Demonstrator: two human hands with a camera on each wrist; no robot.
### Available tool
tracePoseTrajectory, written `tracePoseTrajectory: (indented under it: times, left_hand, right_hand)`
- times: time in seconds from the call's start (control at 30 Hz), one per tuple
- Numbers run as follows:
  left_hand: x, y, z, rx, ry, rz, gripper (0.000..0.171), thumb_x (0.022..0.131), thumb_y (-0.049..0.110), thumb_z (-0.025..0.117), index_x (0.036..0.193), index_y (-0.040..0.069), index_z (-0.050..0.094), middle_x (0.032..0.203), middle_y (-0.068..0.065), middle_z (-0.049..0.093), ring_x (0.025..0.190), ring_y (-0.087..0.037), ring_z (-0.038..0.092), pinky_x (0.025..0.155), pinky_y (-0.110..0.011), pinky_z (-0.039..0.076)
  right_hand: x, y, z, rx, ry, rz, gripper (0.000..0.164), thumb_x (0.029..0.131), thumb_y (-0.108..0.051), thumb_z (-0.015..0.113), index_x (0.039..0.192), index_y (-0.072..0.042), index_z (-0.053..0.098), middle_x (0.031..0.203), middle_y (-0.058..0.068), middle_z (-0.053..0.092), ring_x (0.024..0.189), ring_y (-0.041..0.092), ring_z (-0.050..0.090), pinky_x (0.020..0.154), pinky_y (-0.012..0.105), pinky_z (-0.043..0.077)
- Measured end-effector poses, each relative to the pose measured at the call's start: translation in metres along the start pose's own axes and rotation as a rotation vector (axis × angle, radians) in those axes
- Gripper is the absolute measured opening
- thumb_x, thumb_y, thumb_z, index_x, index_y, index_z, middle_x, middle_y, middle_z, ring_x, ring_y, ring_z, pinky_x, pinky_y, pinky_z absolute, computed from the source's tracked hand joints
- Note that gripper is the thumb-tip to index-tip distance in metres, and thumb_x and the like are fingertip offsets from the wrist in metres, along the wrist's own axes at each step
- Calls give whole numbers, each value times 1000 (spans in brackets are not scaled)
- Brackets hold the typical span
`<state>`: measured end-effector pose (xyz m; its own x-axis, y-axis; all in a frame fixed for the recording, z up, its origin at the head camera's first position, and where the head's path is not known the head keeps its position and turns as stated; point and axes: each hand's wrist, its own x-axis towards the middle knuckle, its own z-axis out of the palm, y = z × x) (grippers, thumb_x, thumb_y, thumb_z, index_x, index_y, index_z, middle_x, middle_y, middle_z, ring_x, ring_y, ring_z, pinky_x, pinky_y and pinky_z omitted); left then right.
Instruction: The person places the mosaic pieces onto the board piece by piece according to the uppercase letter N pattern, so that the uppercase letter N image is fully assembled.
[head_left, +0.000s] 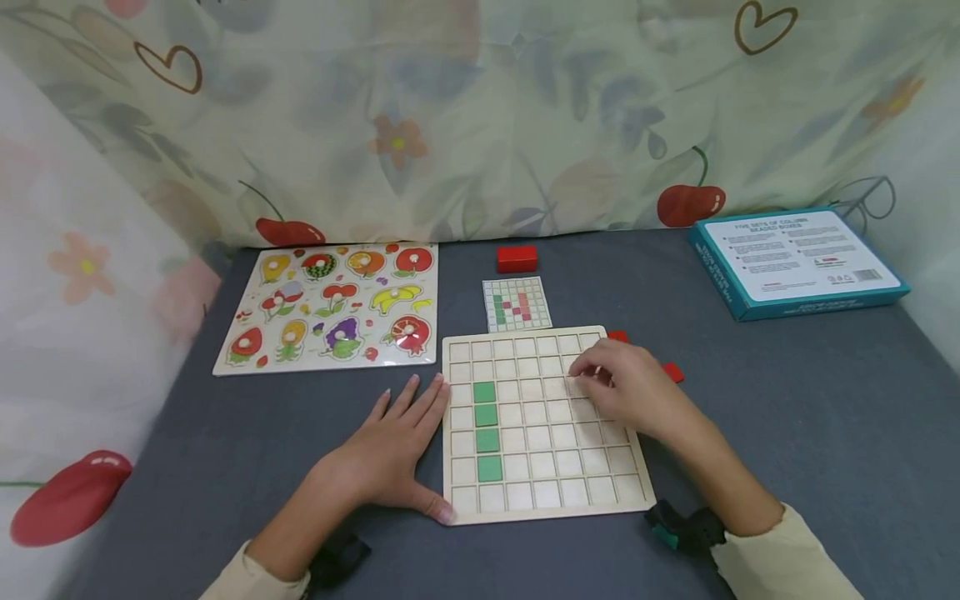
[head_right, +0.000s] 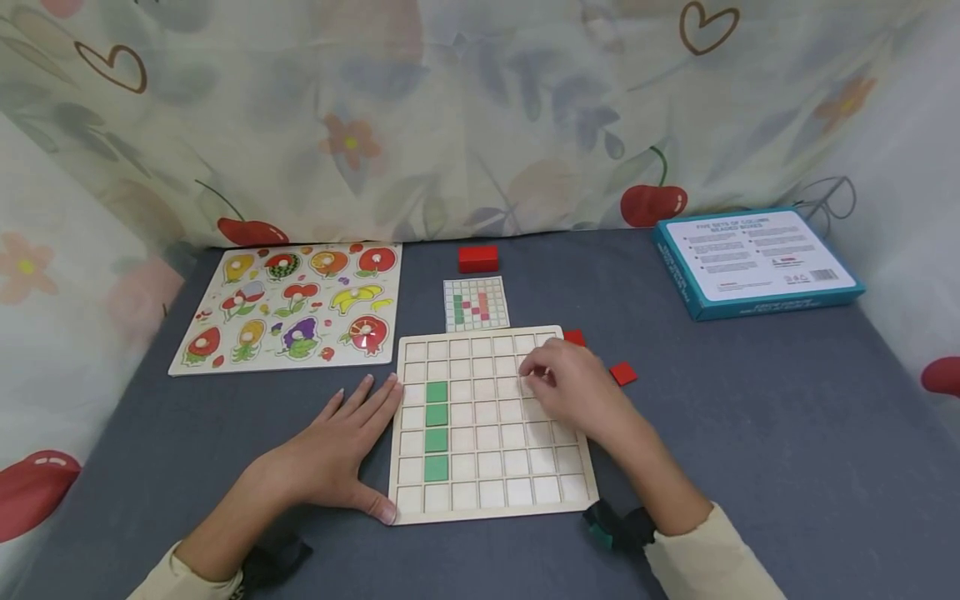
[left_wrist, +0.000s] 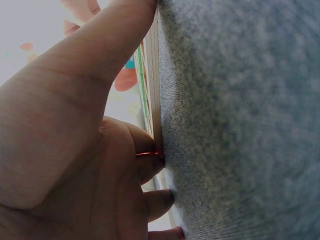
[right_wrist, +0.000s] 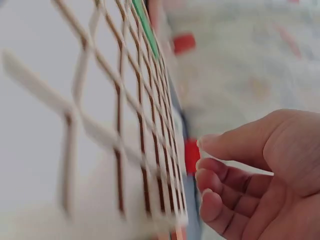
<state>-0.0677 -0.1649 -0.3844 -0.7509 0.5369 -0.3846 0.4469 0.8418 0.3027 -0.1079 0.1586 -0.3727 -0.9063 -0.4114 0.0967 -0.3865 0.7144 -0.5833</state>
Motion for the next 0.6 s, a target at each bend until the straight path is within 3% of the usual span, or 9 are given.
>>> tracePoseTrajectory:
  times: [0.17, 0.27, 0.43, 0.6]
  left_hand:
    - [0, -1, 1, -3, 0, -7, 143, 60, 86, 70, 162, 12, 4, 168, -5, 0, 152, -33, -7, 116, -62, 2]
    - [0, -1, 1, -7, -3, -8, 143, 60, 86, 70, 162, 12, 4, 168, -5, 0, 152, -33, -7, 116, -62, 2]
    - [0, 0, 0, -8, -10, 0, 142, 61, 85, 71, 162, 12, 3, 168, -6, 0, 151, -34, -7, 116, -62, 2]
    - [0, 0, 0, 0, -6, -8, 142, 60, 85, 70, 162, 12, 5, 168, -5, 1, 152, -34, -6, 116, -62, 2]
  right_hand:
    - [7, 29, -22, -16, 3, 182, 13, 94, -6, 67, 105, -1, 73, 89, 8, 61, 79, 24, 53, 66, 37, 47]
    - [13, 45, -29, -39, -37, 240, 22, 95, -11, 68, 113, 1, 70, 90, 10, 59, 80, 26, 52, 67, 37, 45]
    - [20, 64, -32, -76, -107, 259, 35, 95, -14, 70, 124, 4, 65, 85, 9, 55, 77, 25, 50, 64, 36, 40]
    - [24, 68, -31, -60, -92, 279, 33, 93, -12, 73, 121, 2, 65, 86, 10, 55, 75, 25, 50, 62, 36, 40]
